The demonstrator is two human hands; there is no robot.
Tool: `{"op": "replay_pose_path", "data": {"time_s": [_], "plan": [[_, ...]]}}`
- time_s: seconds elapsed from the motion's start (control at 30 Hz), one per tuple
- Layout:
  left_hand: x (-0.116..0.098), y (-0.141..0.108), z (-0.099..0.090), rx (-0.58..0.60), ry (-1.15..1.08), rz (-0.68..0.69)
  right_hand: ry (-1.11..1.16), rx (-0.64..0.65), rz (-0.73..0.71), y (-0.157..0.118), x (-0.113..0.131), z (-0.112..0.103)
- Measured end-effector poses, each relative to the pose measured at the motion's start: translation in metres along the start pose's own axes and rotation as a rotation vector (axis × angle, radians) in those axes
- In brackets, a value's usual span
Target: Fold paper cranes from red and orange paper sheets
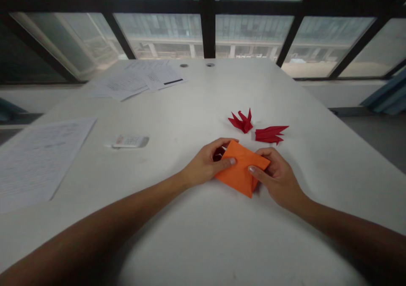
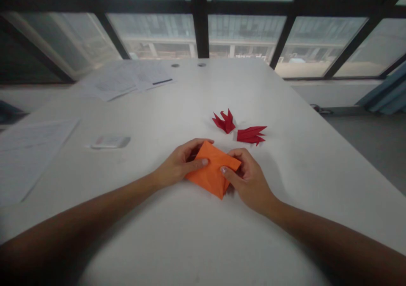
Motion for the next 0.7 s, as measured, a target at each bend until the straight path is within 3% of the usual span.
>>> {"op": "replay_pose_path", "data": {"time_s": [0.2, 0.7], "plan": [[-0.004, -0.001, 0.000, -0.017, 0.112, -0.001, -0.106, 0.024, -0.005, -0.003, 0.002, 0.001], [0.001, -0.003, 0.001, -0.068, 0.153, 0.050, -0.243, 0.145, -0.188, -0.001, 0.016, 0.003]]}}
Point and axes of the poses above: each hand's wrist, its own y-axis towards the middle knuckle, its own z-axis out of the palm, x = y × z, the point moved 5 cm from there along y, towards the middle knuckle, and after that the axes turned 5 degrees about x, right-handed, at the moved point
